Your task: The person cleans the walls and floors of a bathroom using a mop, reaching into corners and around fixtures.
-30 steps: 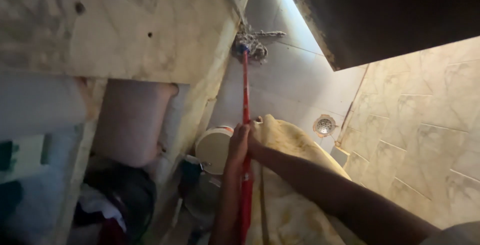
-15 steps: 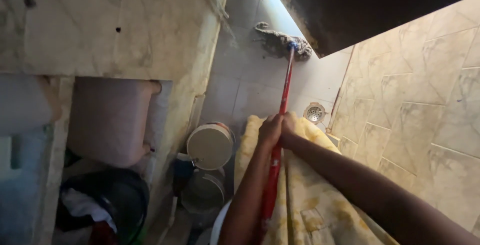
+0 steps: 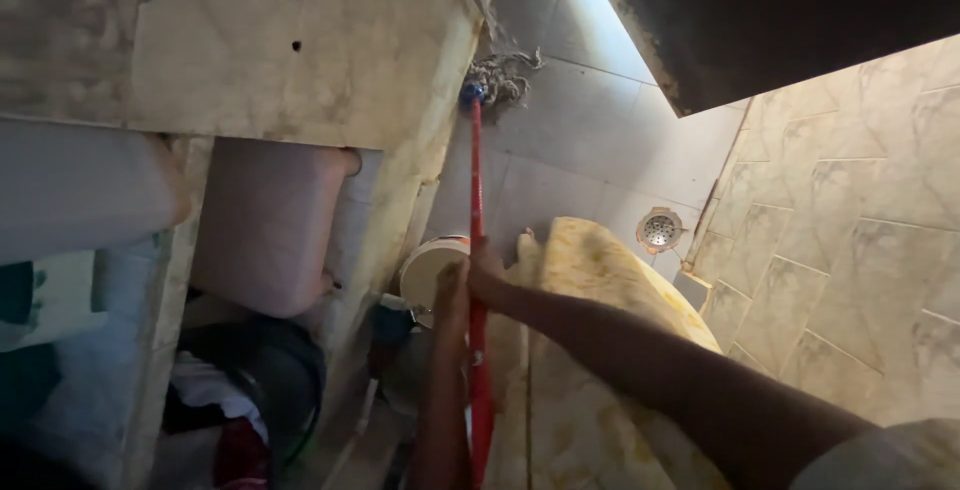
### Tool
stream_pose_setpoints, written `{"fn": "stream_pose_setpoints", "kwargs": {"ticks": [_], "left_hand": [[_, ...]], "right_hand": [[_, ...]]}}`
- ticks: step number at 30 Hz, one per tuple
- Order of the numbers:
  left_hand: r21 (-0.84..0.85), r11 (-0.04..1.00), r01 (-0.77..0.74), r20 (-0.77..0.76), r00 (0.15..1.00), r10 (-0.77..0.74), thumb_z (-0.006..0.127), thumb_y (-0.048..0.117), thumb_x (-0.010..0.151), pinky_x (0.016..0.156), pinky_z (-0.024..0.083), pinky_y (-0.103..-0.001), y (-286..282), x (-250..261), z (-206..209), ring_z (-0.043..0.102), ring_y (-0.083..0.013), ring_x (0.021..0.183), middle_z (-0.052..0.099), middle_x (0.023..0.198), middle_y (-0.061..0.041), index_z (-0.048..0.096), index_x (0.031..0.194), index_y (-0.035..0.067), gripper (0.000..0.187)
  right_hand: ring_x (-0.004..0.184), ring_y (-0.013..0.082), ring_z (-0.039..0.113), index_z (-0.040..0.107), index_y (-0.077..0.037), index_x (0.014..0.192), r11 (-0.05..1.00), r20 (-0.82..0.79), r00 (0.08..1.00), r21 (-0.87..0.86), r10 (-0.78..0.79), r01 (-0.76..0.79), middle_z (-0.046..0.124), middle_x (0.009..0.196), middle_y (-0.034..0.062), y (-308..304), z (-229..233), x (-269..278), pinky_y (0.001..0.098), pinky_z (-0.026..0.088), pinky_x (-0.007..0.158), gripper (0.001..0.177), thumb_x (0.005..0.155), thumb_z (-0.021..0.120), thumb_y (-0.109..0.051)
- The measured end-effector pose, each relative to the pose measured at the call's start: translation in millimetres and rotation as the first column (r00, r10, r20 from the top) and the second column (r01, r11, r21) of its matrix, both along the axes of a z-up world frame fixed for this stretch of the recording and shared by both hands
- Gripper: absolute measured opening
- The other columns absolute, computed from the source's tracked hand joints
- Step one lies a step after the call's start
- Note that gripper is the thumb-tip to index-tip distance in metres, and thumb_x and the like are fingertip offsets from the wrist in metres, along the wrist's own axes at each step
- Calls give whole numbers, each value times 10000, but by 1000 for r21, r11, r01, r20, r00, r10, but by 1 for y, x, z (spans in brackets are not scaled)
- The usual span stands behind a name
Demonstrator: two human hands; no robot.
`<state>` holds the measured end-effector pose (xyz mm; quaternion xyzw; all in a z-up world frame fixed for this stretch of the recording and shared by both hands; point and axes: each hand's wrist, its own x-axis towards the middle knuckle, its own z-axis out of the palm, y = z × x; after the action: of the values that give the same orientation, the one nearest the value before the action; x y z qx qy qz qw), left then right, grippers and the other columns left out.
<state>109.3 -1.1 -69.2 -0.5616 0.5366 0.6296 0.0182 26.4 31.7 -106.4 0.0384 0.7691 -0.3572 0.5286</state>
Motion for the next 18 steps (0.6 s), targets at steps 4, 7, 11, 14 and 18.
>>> {"fn": "stream_pose_setpoints", "kwargs": {"ticks": [4,7,11,14,18], "left_hand": [[-35,999,35,-146,989,-40,511,521,1009,864,535,-406,0,-44,19,642,-279,964,652,1022,-161,616,1104,20,521],[61,993,103,-72,992,-99,500,542,957,846,525,-390,1,-67,23,645,-238,994,645,1050,-98,576,1165,115,482],[-6,974,227,-255,941,-221,488,597,984,838,546,-412,36,-138,0,662,-287,1009,665,1074,-166,605,1148,40,592],[149,943,298,-138,951,-278,563,611,930,917,534,-423,69,-163,4,615,-310,1137,577,1250,-182,422,1369,83,701],[229,906,356,-72,934,-349,603,624,895,994,517,-433,78,-174,-4,582,-331,1252,532,1386,-215,325,1511,71,873]], "right_hand": [[1090,294,619,538,-102,1287,990,-123,986,102,114,-102,623,1192,144,10,19,-21,475,499,946,448,1008,475,-446],[1117,289,614,527,-98,1315,934,-228,923,256,311,-251,623,1210,141,11,28,-39,479,491,977,440,1001,510,-407],[1195,275,562,534,-91,1356,365,-186,401,823,897,-435,588,1253,113,19,22,-77,465,417,1075,428,1025,504,-361],[1124,265,573,550,-102,1314,837,-328,840,492,431,-237,598,1187,107,77,10,-119,460,436,1007,390,1004,527,-339],[1031,252,588,572,-117,1258,958,-274,959,246,-79,150,611,1100,97,113,-2,-130,453,461,917,341,976,558,-309]]}}
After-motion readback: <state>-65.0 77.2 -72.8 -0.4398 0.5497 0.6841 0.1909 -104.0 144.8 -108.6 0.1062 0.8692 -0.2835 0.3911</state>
